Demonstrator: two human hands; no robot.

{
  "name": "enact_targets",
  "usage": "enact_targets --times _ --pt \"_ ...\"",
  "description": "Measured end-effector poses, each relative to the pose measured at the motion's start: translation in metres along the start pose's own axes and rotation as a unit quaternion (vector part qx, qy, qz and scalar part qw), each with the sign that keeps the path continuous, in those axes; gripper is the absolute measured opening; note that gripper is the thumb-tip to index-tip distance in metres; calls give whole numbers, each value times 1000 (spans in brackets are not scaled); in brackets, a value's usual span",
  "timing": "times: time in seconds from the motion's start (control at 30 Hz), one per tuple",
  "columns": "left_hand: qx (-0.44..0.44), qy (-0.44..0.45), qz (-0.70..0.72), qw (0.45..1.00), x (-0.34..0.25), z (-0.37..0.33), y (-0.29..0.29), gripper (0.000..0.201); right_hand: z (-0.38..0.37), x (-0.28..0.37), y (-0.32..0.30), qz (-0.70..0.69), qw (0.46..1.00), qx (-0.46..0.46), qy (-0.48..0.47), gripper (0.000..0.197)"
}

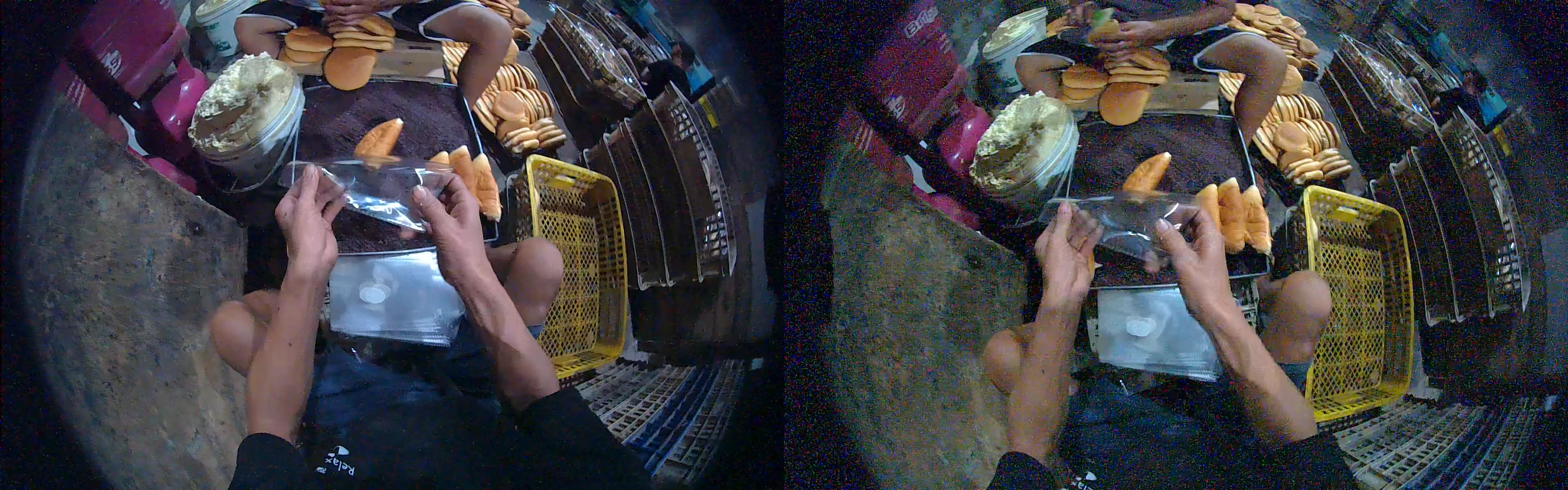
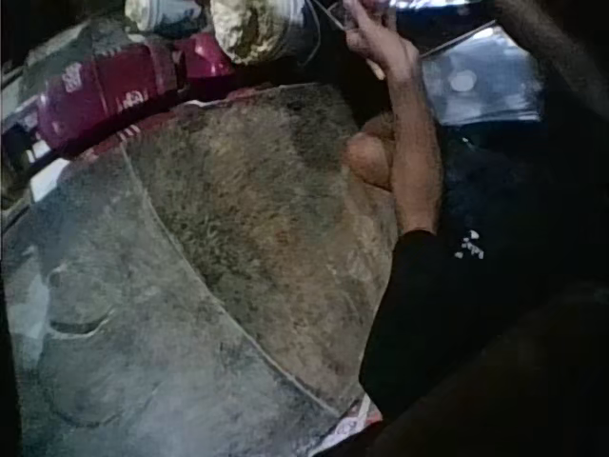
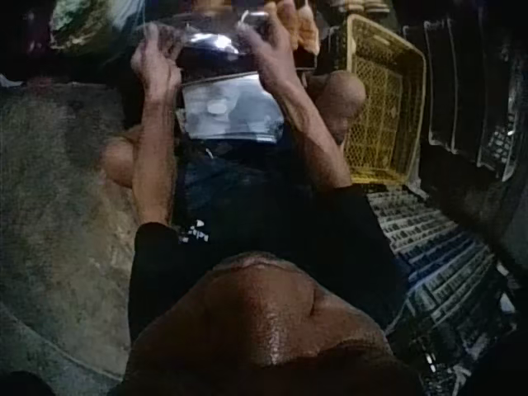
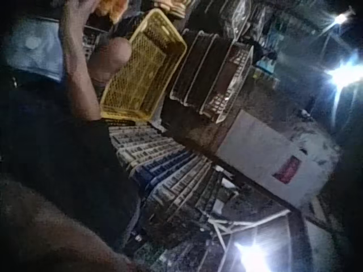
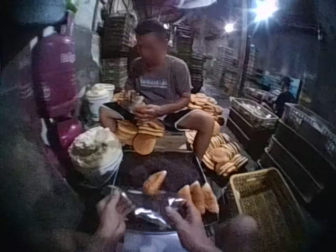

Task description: The person sits on the floor and repeatedly picks up buns, places them into clear plastic bags, and arranges the filled bags into a yellow basket. The process involves handling the buns and bags by hand and organizing the packaged items.

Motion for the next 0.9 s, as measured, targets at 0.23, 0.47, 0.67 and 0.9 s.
enact_targets --times 0.23,0.47,0.67,0.9 --pt "-63 62 -115 989 -42 -20 -32 27 -34 -39 5 135 986 -87 41 40" --pt "-138 137 -15 981 -90 -37 -84 43 -121 -93 -4 519 818 -104 224 45" --pt "-78 151 -13 985 -95 -31 -86 64 -110 -88 -15 709 696 -73 88 34" --pt "-51 169 -99 979 -82 -31 -84 67 -72 -16 -37 779 624 7 62 28"
Point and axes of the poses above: each hand's wrist, its own z-axis away from the middle knuckle, its own y-axis out of the palm, x = y × z, the point moved 7 cm from there along -z, towards the middle knuckle, and after that the axes turned 15 degrees about x, right-handed, at the moved point
